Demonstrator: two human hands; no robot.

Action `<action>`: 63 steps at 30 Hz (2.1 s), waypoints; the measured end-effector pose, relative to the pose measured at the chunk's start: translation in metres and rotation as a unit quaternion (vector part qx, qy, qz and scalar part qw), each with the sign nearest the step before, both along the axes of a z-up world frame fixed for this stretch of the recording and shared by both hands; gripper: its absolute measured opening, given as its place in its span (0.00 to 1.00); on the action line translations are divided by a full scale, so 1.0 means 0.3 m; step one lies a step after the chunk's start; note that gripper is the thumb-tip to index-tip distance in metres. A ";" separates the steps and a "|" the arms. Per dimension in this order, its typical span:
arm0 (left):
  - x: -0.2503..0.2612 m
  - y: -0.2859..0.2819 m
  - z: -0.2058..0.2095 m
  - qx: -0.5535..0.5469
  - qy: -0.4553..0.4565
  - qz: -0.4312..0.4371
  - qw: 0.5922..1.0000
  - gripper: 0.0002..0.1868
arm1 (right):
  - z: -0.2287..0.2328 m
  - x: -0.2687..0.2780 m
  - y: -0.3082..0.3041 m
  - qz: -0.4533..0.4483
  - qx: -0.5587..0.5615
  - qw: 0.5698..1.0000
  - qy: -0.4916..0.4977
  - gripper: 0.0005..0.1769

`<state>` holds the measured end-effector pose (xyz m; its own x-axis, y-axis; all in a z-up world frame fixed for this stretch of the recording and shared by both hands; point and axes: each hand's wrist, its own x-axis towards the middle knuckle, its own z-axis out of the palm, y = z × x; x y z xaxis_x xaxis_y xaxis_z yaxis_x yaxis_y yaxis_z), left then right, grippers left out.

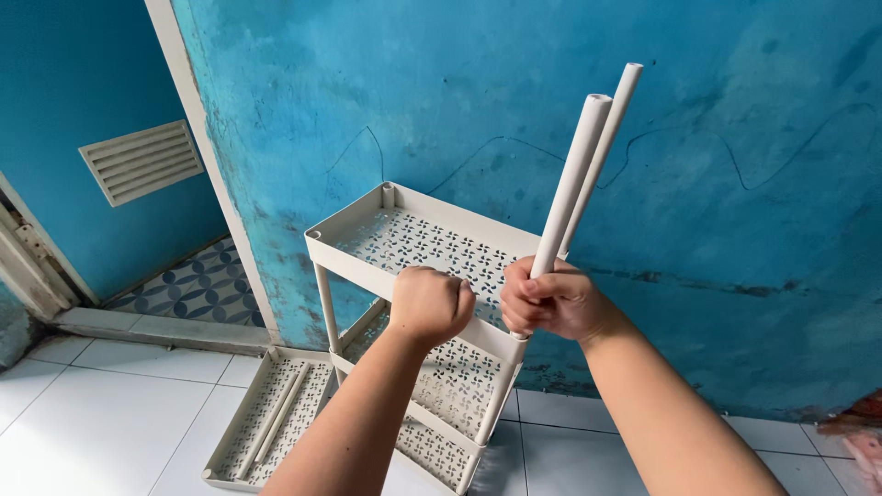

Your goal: The person assembles a white plastic three-tier rolling cart by inserting vertical support poles into the perforated trays and securing them. The person handles the trays and poles by hand, aligning and pushing the poles into place to form the cart structure.

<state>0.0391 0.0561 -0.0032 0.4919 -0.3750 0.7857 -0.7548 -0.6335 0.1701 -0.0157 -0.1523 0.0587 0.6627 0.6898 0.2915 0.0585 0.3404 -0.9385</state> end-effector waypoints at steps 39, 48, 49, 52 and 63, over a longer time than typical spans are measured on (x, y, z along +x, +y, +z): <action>-0.020 -0.108 0.002 0.044 0.060 0.087 0.993 0.25 | -0.012 -0.074 -0.072 -0.189 0.162 0.968 0.034 0.15; -0.059 -0.194 0.022 -0.027 0.035 0.093 0.995 0.19 | -0.064 -0.090 0.038 -0.185 0.192 0.944 0.193 0.12; -0.068 -0.180 0.020 -0.061 0.009 0.055 0.997 0.15 | -0.066 -0.099 0.055 -0.179 0.189 0.944 0.201 0.10; -0.101 -0.105 -0.030 -0.197 -0.076 -0.032 0.977 0.04 | -0.080 -0.133 0.110 -0.171 0.164 0.947 0.216 0.06; -0.040 0.340 -0.491 -0.586 0.241 0.029 0.773 0.10 | -0.238 -0.100 0.476 -0.134 -0.077 0.958 0.243 0.17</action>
<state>0.0270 0.1579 -0.1504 0.8226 0.4897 0.2891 -0.4005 0.1379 0.9059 -0.0459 -0.0094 -0.0126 0.8537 0.4856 -0.1881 -0.3320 0.2293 -0.9150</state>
